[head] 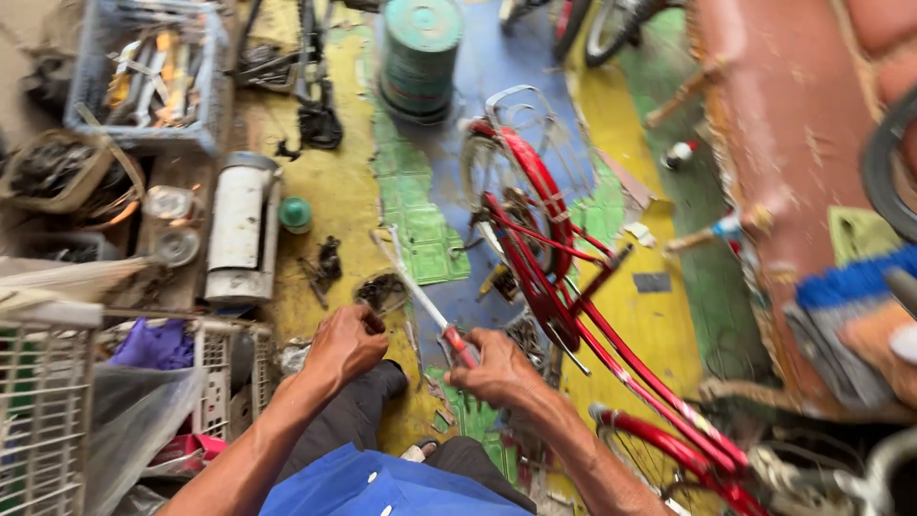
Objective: The person adjusts the crankset of a red bicycle using a wrench and a screwdriver. They tighten bolts, rotate the crank arm, and inspect the rear wheel area.
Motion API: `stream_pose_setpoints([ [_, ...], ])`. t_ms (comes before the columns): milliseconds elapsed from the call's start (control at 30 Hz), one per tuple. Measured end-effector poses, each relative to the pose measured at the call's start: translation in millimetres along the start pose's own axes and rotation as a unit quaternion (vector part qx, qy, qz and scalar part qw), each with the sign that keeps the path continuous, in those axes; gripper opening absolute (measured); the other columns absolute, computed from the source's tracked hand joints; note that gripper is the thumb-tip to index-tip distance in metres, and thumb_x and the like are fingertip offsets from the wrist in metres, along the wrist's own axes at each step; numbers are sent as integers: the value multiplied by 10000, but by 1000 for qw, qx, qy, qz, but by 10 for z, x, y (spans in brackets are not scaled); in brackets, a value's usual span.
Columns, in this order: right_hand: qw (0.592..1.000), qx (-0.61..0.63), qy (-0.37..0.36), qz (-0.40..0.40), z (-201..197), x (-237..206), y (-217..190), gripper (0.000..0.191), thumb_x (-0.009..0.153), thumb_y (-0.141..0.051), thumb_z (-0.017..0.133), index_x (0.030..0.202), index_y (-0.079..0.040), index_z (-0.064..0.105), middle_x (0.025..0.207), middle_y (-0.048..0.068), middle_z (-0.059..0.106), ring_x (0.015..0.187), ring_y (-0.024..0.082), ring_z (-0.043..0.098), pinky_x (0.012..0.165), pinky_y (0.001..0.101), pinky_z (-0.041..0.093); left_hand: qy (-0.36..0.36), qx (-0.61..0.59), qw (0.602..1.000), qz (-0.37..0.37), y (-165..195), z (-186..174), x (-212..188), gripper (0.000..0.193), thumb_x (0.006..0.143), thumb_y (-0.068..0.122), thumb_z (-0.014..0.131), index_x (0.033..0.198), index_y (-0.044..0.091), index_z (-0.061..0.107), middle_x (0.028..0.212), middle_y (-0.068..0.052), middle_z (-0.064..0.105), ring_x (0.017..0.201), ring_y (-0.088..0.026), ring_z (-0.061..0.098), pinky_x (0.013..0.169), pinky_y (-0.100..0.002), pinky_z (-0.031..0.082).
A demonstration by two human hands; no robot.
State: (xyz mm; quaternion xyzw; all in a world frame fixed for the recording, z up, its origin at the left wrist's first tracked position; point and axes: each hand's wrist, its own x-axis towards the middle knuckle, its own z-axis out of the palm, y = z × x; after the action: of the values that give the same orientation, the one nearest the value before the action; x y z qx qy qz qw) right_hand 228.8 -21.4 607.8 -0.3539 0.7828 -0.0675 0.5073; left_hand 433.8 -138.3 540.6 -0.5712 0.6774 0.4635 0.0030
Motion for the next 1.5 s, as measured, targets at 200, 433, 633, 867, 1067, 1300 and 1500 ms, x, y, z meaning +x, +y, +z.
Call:
stream_pose_setpoints([
  [200, 998, -55, -29, 5, 324, -463, 697, 355, 722, -262, 795, 981, -53, 671, 889, 126, 680, 816, 267, 684, 731, 419, 557, -102, 144, 984, 18, 70, 286, -454, 305, 736, 188, 676, 1002, 78, 781, 1035, -233, 758, 1031, -397, 722, 924, -452, 569],
  [433, 995, -64, -70, 8, 844, -694, 1357, 282, 725, -201, 751, 902, -4, 655, 881, 199, 711, 846, 305, 711, 765, 434, 546, -247, 303, 920, 28, -303, 442, -724, 280, 747, 325, 793, 934, 120, 755, 992, -124, 756, 982, -327, 727, 869, -515, 515],
  [633, 992, -48, -106, 44, 1116, -710, 1483, 187, 825, -158, 674, 951, -23, 644, 927, 202, 690, 902, 309, 681, 757, 447, 520, -324, 387, 859, 88, -870, 600, -536, 185, 790, 244, 724, 950, 152, 741, 1044, -101, 730, 1096, -305, 696, 930, -480, 524],
  [867, 986, -46, -156, 46, 1292, -469, 1707, 389, 831, -277, 729, 1121, -51, 603, 1111, 155, 602, 1103, 307, 603, 930, 413, 472, -243, 64, 849, 465, -1311, 112, -224, 247, 913, 135, 554, 1113, 82, 689, 1207, -200, 660, 1234, -390, 540, 1137, -608, 228],
  [1067, 990, -9, -136, -44, 1613, -261, 2095, 635, 829, -358, 757, 1349, -87, 511, 1242, 162, 565, 1211, 311, 549, 1011, 398, 447, -352, 39, 859, 371, -1271, 8, -19, 272, 952, 156, 501, 1175, 119, 653, 1209, -115, 684, 1265, -290, 597, 1155, -526, 325],
  [1300, 990, 13, -142, 3, 1704, -388, 2035, 606, 813, -362, 769, 1299, -93, 527, 1198, 152, 580, 1162, 298, 566, 976, 399, 464, -384, 108, 832, 386, -1928, 234, 206, 396, 970, 212, 557, 1354, 126, 597, 1402, -135, 588, 1299, -320, 569, 1114, -522, 388],
  [1500, 989, 50, -141, 19, 1800, -477, 1861, 582, 799, -365, 781, 1257, -97, 541, 1160, 143, 593, 1119, 287, 580, 946, 400, 479, -399, 182, 816, 377, -2159, 548, 243, 451, 1011, 255, 529, 1454, 167, 547, 1512, -119, 510, 1388, -294, 508, 1183, -498, 357],
])
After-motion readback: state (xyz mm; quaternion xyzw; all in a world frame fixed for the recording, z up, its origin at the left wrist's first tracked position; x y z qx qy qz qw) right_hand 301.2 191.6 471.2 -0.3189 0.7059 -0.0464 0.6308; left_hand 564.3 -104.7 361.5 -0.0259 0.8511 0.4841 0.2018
